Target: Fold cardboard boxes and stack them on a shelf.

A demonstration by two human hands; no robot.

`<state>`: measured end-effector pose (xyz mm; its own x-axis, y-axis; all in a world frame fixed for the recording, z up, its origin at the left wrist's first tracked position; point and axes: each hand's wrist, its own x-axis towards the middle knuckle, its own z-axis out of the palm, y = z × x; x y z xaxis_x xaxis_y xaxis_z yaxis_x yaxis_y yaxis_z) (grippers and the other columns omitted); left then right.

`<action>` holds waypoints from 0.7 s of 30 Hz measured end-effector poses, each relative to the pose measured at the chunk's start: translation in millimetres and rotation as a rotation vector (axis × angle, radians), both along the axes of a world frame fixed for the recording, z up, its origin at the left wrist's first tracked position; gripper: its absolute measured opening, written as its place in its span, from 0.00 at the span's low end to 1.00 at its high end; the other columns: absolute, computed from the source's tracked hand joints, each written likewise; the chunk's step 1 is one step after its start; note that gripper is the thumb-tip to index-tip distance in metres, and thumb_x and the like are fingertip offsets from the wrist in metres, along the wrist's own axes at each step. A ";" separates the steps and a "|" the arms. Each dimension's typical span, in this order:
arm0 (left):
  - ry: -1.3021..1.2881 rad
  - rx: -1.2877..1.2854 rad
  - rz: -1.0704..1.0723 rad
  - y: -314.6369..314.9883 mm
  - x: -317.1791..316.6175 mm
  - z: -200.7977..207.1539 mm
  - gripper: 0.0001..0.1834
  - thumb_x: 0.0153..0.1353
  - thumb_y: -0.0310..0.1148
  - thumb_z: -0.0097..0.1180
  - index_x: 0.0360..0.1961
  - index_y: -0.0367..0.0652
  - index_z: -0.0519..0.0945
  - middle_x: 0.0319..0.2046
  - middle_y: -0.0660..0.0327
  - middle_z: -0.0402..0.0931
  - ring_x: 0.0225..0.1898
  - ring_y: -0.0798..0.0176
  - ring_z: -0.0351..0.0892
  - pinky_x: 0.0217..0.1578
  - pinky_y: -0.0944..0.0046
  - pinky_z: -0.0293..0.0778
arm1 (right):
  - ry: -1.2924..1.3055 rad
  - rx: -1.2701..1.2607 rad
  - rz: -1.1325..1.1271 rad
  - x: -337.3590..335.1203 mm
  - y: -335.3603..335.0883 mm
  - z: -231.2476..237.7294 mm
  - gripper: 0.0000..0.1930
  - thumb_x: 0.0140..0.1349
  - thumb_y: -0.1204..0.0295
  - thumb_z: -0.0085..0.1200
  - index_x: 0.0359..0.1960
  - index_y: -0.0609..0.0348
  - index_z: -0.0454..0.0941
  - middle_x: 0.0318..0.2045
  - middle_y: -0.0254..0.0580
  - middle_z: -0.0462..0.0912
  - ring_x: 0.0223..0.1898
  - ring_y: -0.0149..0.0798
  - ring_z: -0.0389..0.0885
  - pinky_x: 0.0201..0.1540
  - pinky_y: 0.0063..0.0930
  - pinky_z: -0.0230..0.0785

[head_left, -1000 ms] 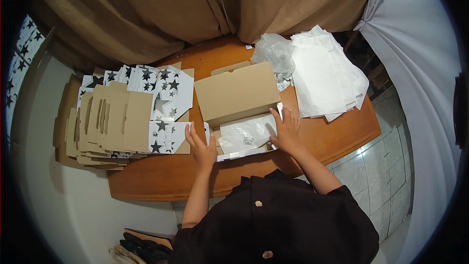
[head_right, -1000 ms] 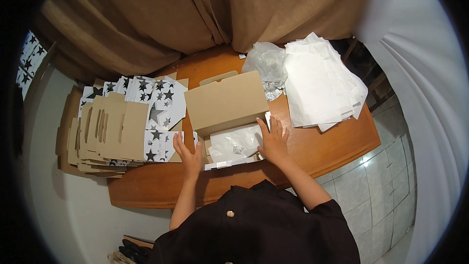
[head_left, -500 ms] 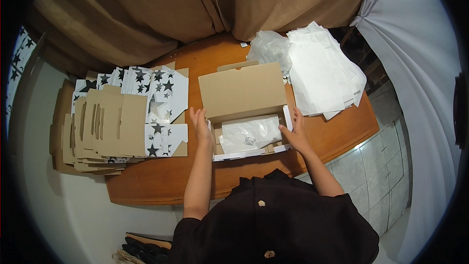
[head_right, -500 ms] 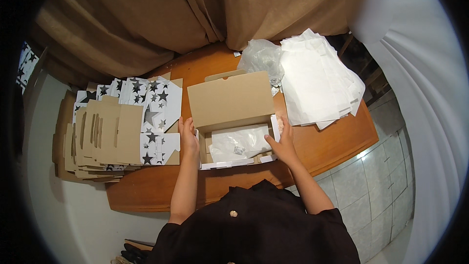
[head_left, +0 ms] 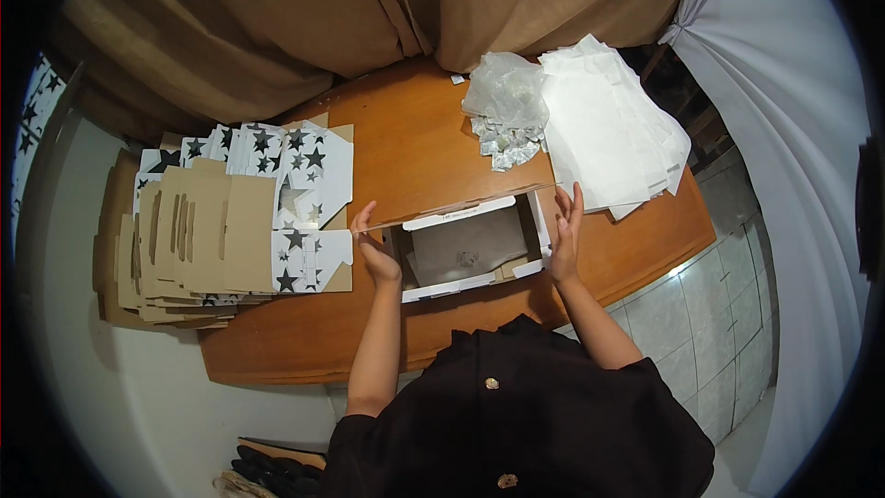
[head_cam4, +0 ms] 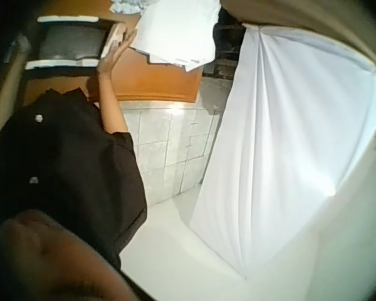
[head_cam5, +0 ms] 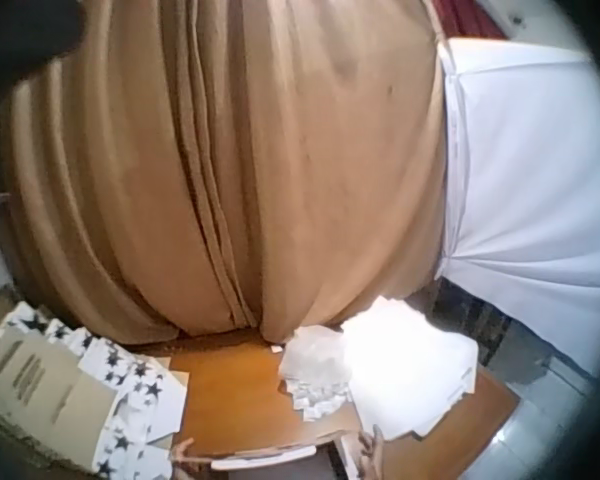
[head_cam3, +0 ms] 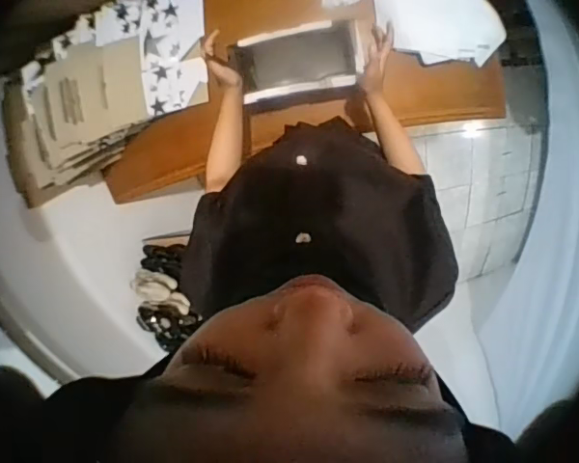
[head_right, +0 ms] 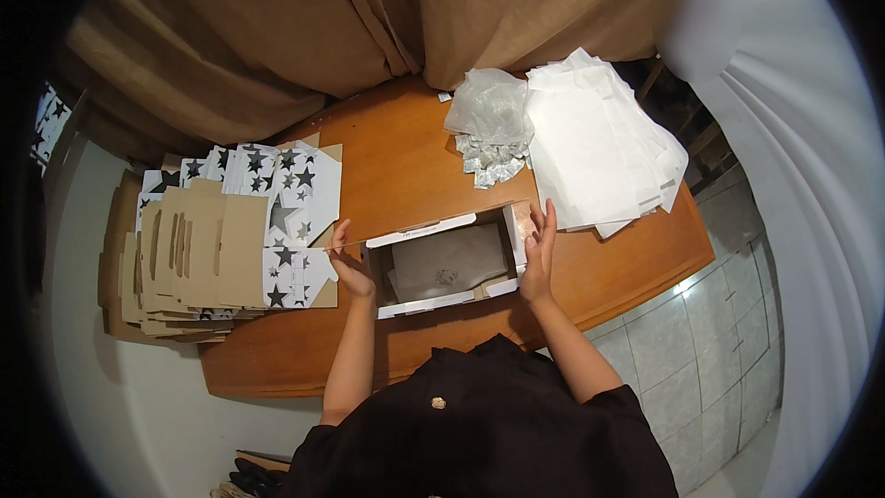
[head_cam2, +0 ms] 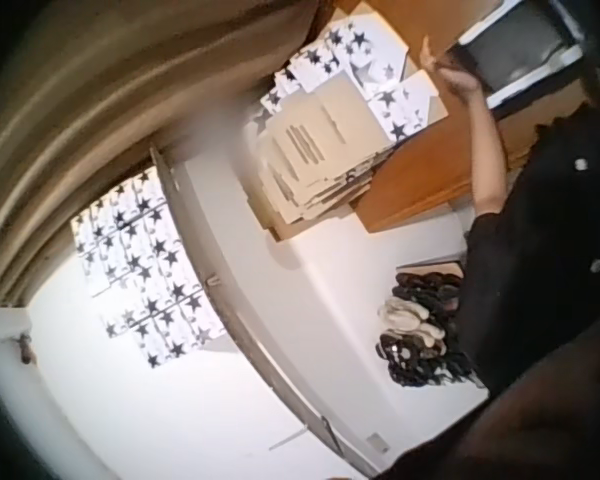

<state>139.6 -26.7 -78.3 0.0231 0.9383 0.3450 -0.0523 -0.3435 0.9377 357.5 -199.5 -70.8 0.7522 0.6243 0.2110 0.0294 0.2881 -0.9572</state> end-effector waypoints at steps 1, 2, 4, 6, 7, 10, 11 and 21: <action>0.087 0.046 0.011 -2.4 -4.8 1.9 0.35 0.67 0.55 0.20 0.50 0.37 0.72 0.49 0.57 0.64 0.55 0.59 0.60 0.59 0.60 0.48 | -0.074 0.001 0.024 -0.9 -1.7 -0.3 0.38 0.61 0.52 0.39 0.67 0.58 0.40 0.62 0.53 0.55 0.64 0.46 0.51 0.65 0.40 0.40; 0.088 0.046 0.010 -4.0 -11.1 4.4 0.35 0.67 0.55 0.20 0.50 0.37 0.72 0.49 0.57 0.64 0.55 0.59 0.60 0.59 0.60 0.48 | -0.073 0.001 0.023 -1.5 -3.4 -0.5 0.38 0.61 0.52 0.39 0.67 0.58 0.40 0.62 0.53 0.55 0.64 0.46 0.51 0.65 0.40 0.40; 0.166 -0.094 -0.058 -8.3 -25.9 8.7 0.36 0.67 0.56 0.19 0.55 0.37 0.68 0.56 0.53 0.63 0.60 0.57 0.58 0.62 0.58 0.47 | -0.100 0.011 0.060 -2.3 -5.5 -1.4 0.40 0.60 0.49 0.40 0.66 0.61 0.42 0.62 0.53 0.54 0.65 0.47 0.50 0.65 0.39 0.39; 0.088 -0.073 -0.136 -21.4 -29.7 8.4 0.35 0.67 0.56 0.21 0.59 0.37 0.63 0.57 0.52 0.62 0.61 0.57 0.57 0.62 0.58 0.47 | -0.129 0.023 0.097 -2.2 -6.4 -1.4 0.43 0.58 0.45 0.42 0.66 0.63 0.44 0.63 0.54 0.53 0.65 0.47 0.50 0.65 0.38 0.39; 0.007 -0.053 -0.218 -27.8 -32.8 8.1 0.36 0.67 0.56 0.23 0.62 0.37 0.59 0.58 0.51 0.62 0.62 0.56 0.56 0.62 0.58 0.47 | -0.144 0.030 0.115 -2.1 -6.0 -0.9 0.44 0.57 0.43 0.42 0.65 0.64 0.45 0.63 0.54 0.53 0.65 0.47 0.50 0.66 0.37 0.39; 0.077 0.045 -0.337 -45.4 -40.0 2.5 0.50 0.56 0.68 0.36 0.67 0.40 0.45 0.65 0.52 0.46 0.66 0.55 0.48 0.64 0.55 0.43 | -0.159 0.039 0.101 -6.4 -7.9 -1.2 0.49 0.51 0.43 0.53 0.65 0.63 0.46 0.61 0.54 0.55 0.64 0.47 0.53 0.65 0.37 0.43; 0.070 0.093 -0.376 -50.0 -40.7 0.7 0.54 0.53 0.68 0.44 0.67 0.39 0.42 0.67 0.52 0.39 0.66 0.53 0.47 0.64 0.54 0.47 | -0.158 0.042 0.104 -9.2 -9.5 -0.8 0.49 0.51 0.43 0.53 0.65 0.63 0.46 0.61 0.54 0.55 0.64 0.47 0.53 0.65 0.37 0.43; 0.470 0.108 -0.157 -65.6 -40.7 -20.4 0.62 0.40 0.46 0.70 0.65 0.38 0.38 0.65 0.48 0.41 0.66 0.49 0.47 0.63 0.51 0.47 | -0.335 -0.103 0.058 -21.8 -25.2 -22.2 0.57 0.37 0.62 0.72 0.63 0.62 0.40 0.59 0.56 0.58 0.61 0.49 0.58 0.62 0.39 0.51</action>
<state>98.9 -92.3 -98.6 0.3368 0.8708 0.3582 0.3083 -0.4615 0.8318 335.7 -224.7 -93.0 0.6145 0.6950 0.3732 0.3325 0.2008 -0.9215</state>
